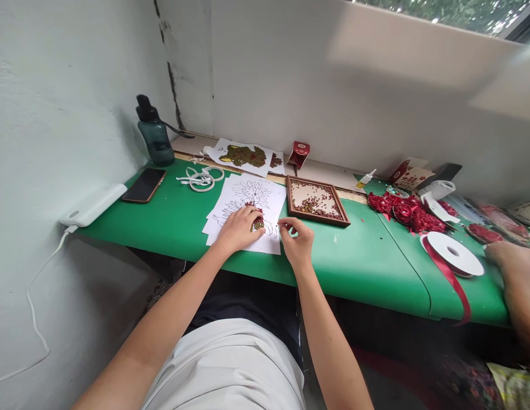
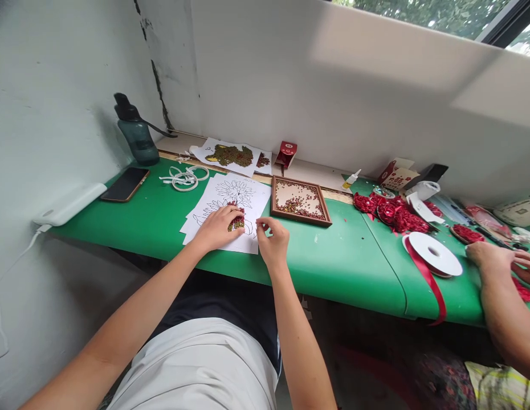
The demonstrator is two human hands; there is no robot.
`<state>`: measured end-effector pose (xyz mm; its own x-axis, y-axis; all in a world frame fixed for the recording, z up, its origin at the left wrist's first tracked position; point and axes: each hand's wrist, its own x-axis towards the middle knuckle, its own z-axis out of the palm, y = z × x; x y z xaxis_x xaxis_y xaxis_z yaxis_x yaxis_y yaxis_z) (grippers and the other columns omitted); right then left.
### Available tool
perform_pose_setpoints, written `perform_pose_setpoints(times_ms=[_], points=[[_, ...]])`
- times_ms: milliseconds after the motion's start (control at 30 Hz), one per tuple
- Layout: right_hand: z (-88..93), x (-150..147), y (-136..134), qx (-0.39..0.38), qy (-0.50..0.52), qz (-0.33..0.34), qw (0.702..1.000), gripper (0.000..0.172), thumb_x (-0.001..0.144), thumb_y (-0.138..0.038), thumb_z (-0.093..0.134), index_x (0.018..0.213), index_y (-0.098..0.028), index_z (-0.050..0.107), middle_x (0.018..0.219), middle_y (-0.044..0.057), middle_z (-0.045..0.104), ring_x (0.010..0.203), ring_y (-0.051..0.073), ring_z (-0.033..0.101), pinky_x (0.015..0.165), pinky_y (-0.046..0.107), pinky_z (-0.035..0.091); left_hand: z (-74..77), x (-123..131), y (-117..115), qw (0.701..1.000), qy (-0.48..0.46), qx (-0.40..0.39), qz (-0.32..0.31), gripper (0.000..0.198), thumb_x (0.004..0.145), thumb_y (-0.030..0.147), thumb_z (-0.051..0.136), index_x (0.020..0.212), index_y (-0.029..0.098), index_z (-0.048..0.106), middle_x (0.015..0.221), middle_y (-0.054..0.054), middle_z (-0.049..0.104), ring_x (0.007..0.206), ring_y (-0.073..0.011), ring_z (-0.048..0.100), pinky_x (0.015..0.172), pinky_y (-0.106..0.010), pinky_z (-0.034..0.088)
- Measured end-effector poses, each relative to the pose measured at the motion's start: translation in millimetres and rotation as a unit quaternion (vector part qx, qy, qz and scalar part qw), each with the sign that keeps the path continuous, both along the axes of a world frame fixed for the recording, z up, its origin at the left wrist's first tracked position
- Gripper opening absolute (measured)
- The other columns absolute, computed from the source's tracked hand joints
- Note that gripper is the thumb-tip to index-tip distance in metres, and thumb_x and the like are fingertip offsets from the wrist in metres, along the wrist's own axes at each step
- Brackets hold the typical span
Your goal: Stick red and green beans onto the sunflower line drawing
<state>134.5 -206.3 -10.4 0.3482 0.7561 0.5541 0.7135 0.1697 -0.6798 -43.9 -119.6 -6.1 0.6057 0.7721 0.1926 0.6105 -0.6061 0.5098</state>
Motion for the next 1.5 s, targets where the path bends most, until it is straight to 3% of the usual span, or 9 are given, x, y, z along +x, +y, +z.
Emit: perform_pose_setpoints(times_ms=[367,500,600,767,1167,1300,1400,1500], points=[[3.3,3.1,-0.2,0.024,0.109,-0.027,0.993,0.017,0.089,-0.027,0.056,0.091,-0.021,0.072,0.088,0.006,0.076,0.076,0.021,0.066,0.068,0.033,0.048,1.3,0.1,-2.3,1.000,0.013,0.003,-0.001,0.042,0.099,0.052,0.057,0.135,0.030,0.058,0.148,-0.004,0.057,0.140,-0.0281,0.049,0.116,-0.045,0.040],[-0.6,6.2,2.0,-0.005,0.110,-0.028,0.994,0.021,0.089,-0.028,0.054,0.095,-0.020,0.072,0.098,0.008,0.076,0.078,0.021,0.065,0.068,0.032,0.050,2.2,-1.3,-3.3,1.000,0.003,0.004,-0.003,0.050,0.109,0.052,0.034,0.154,0.032,0.044,0.167,-0.002,0.040,0.154,-0.0260,0.035,0.126,-0.050,0.029],[-2.8,7.8,3.1,-0.020,0.101,-0.019,0.994,0.022,0.088,-0.028,0.054,0.097,-0.021,0.073,0.102,0.008,0.075,0.079,0.020,0.064,0.067,0.032,0.050,1.1,-1.3,-3.7,0.999,0.014,0.011,-0.030,0.058,0.110,0.056,0.031,0.163,0.034,0.031,0.173,0.001,0.027,0.161,-0.0247,0.023,0.131,-0.052,0.018],[-2.9,8.6,3.5,-0.027,0.100,-0.007,0.995,0.021,0.088,-0.029,0.055,0.095,-0.021,0.073,0.100,0.008,0.075,0.078,0.020,0.063,0.067,0.032,0.049,-3.2,0.9,-4.3,0.996,0.065,0.020,-0.051,0.058,0.107,0.056,0.039,0.160,0.032,0.041,0.171,-0.002,0.033,0.161,-0.0255,0.024,0.131,-0.052,0.017],[-2.8,7.8,4.8,-0.068,0.081,0.028,0.994,0.022,0.088,-0.029,0.054,0.094,-0.021,0.073,0.098,0.007,0.075,0.075,0.019,0.062,0.071,0.034,0.050,-6.7,1.6,-1.4,0.996,0.066,0.029,-0.042,0.058,0.108,0.056,0.035,0.159,0.028,0.041,0.169,-0.005,0.036,0.160,-0.0266,0.026,0.131,-0.057,0.018],[-0.9,6.8,5.1,-0.087,0.063,0.041,0.993,0.025,0.090,-0.030,0.054,0.100,-0.022,0.075,0.104,0.008,0.075,0.076,0.020,0.062,0.072,0.035,0.051,-5.2,1.7,-4.8,0.999,0.032,0.009,-0.038,0.058,0.108,0.057,0.037,0.159,0.029,0.041,0.169,-0.005,0.036,0.159,-0.0266,0.028,0.131,-0.056,0.020],[-2.4,6.5,7.4,-0.101,0.010,0.073,0.992,0.030,0.093,-0.032,0.054,0.112,-0.023,0.076,0.118,0.009,0.074,0.091,0.024,0.065,0.083,0.041,0.052,2.3,-1.4,-7.3,0.999,-0.047,0.016,-0.016,0.055,0.107,0.053,0.041,0.157,0.029,0.041,0.172,-0.005,0.029,0.159,-0.0244,0.029,0.130,-0.048,0.025],[-6.9,8.3,10.2,-0.111,-0.047,0.070,0.990,0.030,0.093,-0.034,0.056,0.112,-0.025,0.078,0.120,0.009,0.075,0.106,0.031,0.062,0.094,0.049,0.050,14.0,-15.3,4.6,0.984,-0.164,0.059,0.049,0.044,0.109,0.041,0.037,0.149,0.026,0.048,0.165,-0.006,0.043,0.152,-0.0210,0.040,0.125,-0.039,0.036]])
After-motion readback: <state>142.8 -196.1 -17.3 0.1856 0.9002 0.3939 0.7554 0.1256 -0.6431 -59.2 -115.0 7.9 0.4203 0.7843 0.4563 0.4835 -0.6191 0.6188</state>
